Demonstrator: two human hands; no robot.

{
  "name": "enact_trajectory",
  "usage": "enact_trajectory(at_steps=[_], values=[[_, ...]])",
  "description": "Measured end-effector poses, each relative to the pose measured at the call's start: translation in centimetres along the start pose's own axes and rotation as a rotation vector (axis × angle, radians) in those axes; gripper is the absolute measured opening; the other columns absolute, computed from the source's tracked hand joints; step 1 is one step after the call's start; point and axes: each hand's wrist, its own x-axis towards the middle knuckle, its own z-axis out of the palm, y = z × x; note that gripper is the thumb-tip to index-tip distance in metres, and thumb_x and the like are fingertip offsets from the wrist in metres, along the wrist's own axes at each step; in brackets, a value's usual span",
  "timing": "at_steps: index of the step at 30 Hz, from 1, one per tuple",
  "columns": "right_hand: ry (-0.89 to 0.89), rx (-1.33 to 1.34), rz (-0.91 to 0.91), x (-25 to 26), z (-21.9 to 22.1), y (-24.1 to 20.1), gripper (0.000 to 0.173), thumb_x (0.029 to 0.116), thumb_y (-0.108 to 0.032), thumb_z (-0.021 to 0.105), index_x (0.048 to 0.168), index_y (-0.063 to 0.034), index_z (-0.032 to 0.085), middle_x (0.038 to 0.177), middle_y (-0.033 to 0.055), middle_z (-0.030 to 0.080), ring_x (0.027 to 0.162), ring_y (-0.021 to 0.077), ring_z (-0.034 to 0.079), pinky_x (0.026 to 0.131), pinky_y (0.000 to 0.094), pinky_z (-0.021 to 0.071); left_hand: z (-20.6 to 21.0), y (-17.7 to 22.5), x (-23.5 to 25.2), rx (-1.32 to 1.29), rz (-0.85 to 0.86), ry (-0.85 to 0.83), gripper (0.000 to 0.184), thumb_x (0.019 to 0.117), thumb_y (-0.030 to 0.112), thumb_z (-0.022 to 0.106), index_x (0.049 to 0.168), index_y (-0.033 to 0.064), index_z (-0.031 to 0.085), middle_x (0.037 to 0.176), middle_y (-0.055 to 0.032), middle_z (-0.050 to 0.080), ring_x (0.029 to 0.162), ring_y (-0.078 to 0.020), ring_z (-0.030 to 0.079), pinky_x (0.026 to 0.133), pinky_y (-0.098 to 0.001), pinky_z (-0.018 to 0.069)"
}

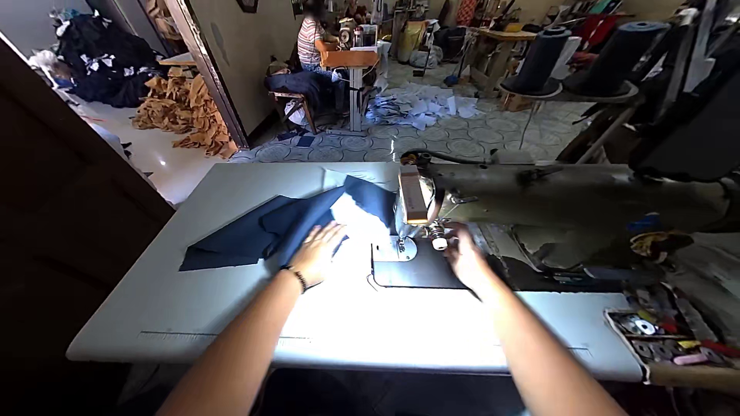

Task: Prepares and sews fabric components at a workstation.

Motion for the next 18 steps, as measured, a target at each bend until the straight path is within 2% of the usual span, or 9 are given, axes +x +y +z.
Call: enact_trajectory(at_steps=[2, 3, 4, 6, 9, 11, 12, 14, 18], values=[[0.14, -0.087, -0.086, -4.6, -4.1, 4.5, 0.039, 0.1014, -0.007, 0.049, 0.138, 0.0059, 0.054, 0.131, 0.0279, 0.061, 0.114, 0.0355, 0.064, 0.095, 0.0485, 0.0547, 0.4, -2.2, -3.9, -0.007, -0.154, 0.068, 0.074, 0.1022, 0.035, 0.057, 0.164, 0.0105, 0.023, 0.17, -0.0091, 0.025, 0.159, -0.026, 0.017, 0.128, -0.0473, 0.0168], [0.269, -0.178, -0.143, -6.9, -5.9, 6.6, 0.032, 0.0999, -0.008, 0.049, 0.123, 0.0068, 0.066, 0.121, 0.0274, 0.066, 0.112, 0.0384, 0.065, 0.095, 0.0517, 0.0539, 0.8, -1.8, -5.5, -0.01, -0.247, 0.095, 0.075, 0.1035, 0.04, 0.054, 0.164, 0.0107, 0.022, 0.17, -0.0097, 0.023, 0.159, -0.0291, 0.016, 0.127, -0.0518, 0.0183], [0.396, -0.271, -0.153, -9.1, -7.4, 8.1, 0.027, 0.0997, -0.008, 0.051, 0.11, 0.0063, 0.072, 0.112, 0.0282, 0.068, 0.108, 0.0441, 0.065, 0.094, 0.0577, 0.0518, 1.1, -0.3, -6.8, -0.01, -0.332, 0.086, 0.073, 0.1049, 0.042, 0.051, 0.164, 0.0107, 0.022, 0.171, -0.0103, 0.019, 0.159, -0.0333, 0.012, 0.125, -0.0587, 0.0156], [0.573, -0.387, -0.086, -12.7, -9.0, 9.6, 0.025, 0.0969, -0.006, 0.053, 0.103, 0.0077, 0.073, 0.109, 0.0345, 0.066, 0.109, 0.057, 0.059, 0.097, 0.0695, 0.0417, 1.3, 4.0, -7.9, 0.028, -0.394, -0.045, 0.067, 0.1076, 0.044, 0.042, 0.165, 0.0138, 0.023, 0.172, -0.012, 0.015, 0.159, -0.0388, 0.006, 0.12, -0.0706, 0.0071], [0.613, -0.485, 0.02, -13.8, -9.1, 9.5, 0.026, 0.0957, -0.009, 0.06, 0.115, 0.0059, 0.07, 0.123, 0.04, 0.059, 0.12, 0.0645, 0.05, 0.1, 0.0773, 0.0356, 0.7, 9.0, -5.4, 0.211, -0.223, -0.151, 0.054, 0.11, 0.042, 0.031, 0.159, 0.0204, 0.041, 0.165, -0.0095, 0.036, 0.155, -0.0345, 0.025, 0.116, -0.0703, 0.0154], [0.557, -0.54, 0.084, -13.3, -8.9, 9.1, 0.033, 0.099, -0.017, 0.061, 0.125, 0.0023, 0.068, 0.133, 0.0365, 0.057, 0.128, 0.0606, 0.048, 0.105, 0.0745, 0.0357, -0.2, 9.9, -2.6, 0.26, -0.109, -0.174, 0.046, 0.1103, 0.029, 0.036, 0.154, 0.018, 0.049, 0.16, -0.0123, 0.042, 0.152, -0.0337, 0.031, 0.119, -0.0674, 0.0172], [0.536, -0.553, 0.11, -13.1, -8.8, 9.2, 0.035, 0.1004, -0.02, 0.06, 0.128, 0.0011, 0.068, 0.138, 0.034, 0.056, 0.132, 0.0577, 0.048, 0.108, 0.0718, 0.0349, -0.4, 9.5, -1.2, 0.267, -0.052, -0.178, 0.045, 0.1091, 0.023, 0.039, 0.153, 0.017, 0.05, 0.158, -0.0134, 0.045, 0.15, -0.0334, 0.036, 0.12, -0.0635, 0.0223], [0.518, -0.581, 0.117, -12.9, -8.7, 9.6, 0.038, 0.1023, -0.022, 0.057, 0.131, -0.0001, 0.067, 0.145, 0.0315, 0.054, 0.137, 0.0537, 0.046, 0.114, 0.069, 0.0314, -0.2, 7.6, 0.5, 0.216, 0.077, -0.143, 0.043, 0.1096, 0.024, 0.043, 0.15, 0.0152, 0.054, 0.149, -0.0156, 0.053, 0.141, -0.0324, 0.047, 0.119, -0.053, 0.0336], [0.476, -0.623, 0.117, -13.0, -8.6, 9.7, 0.04, 0.1041, -0.023, 0.052, 0.137, -0.0043, 0.065, 0.15, 0.0274, 0.051, 0.143, 0.0502, 0.042, 0.118, 0.0708, 0.0214, 2.9, 4.2, -1.1, 0.051, 0.222, 0.146, 0.038, 0.1076, 0.03, 0.047, 0.132, 0.0134, 0.07, 0.129, -0.016, 0.067, 0.126, -0.0336, 0.06, 0.112, -0.0522, 0.042]])
